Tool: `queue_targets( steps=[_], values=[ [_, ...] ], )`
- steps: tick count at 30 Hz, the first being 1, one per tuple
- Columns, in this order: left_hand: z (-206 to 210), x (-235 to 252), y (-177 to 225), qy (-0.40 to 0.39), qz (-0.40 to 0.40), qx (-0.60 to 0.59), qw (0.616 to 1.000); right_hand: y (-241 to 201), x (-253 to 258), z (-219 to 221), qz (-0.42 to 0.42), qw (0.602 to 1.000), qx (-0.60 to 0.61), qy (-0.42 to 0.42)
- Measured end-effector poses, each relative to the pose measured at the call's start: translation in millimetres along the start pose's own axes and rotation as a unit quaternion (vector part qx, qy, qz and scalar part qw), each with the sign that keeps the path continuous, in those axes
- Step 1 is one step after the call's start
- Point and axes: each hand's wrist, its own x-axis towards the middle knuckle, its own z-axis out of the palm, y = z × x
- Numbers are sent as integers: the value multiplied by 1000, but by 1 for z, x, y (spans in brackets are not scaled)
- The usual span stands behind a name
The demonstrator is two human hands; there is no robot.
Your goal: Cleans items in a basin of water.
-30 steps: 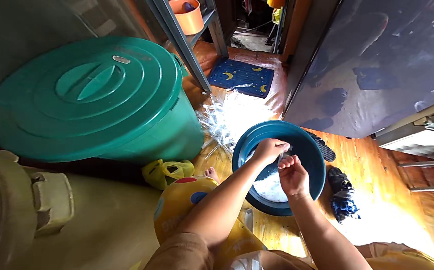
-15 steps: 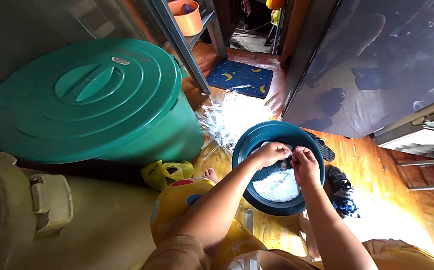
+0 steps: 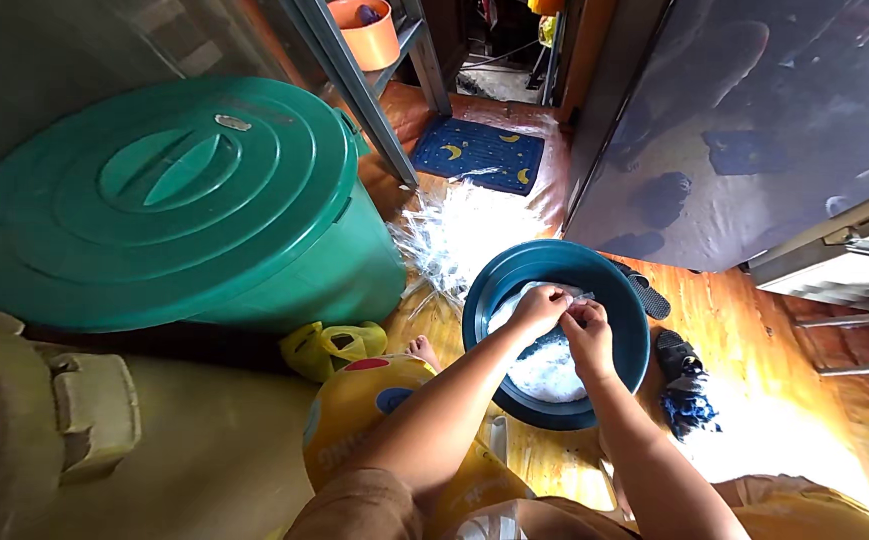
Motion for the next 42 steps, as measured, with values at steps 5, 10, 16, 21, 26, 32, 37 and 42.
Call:
queue_targets(
  steps=[5, 10, 16, 21, 26, 32, 37, 42],
  values=[
    [-4, 1, 0, -46, -10, 5, 999, 5, 13, -9, 87, 996, 22, 20],
    [-4, -3, 0, -104, -6, -23, 994, 8, 18, -16, 160, 981, 111, 17],
    [-1, 5, -6, -45, -13, -14, 999, -11, 9, -13, 210, 956, 203, 22],
    [-1, 4, -5, -3, -29, -25, 999, -10, 2, -11, 132, 983, 121, -44],
    [0, 4, -6, 15, -42, -8, 999, -9, 3, -10, -25, 995, -66, -75],
    [-2, -2, -7, -56, 37, -8, 998, -18, 16, -27, 65, 995, 69, -9],
    [-2, -7, -4, -126, 51, -66, 989, -41, 33, -60, 93, 971, 178, 129],
    [2, -5, 0, -109, -12, -14, 994, -74, 33, -71, -80, 979, 158, 97]
  ],
)
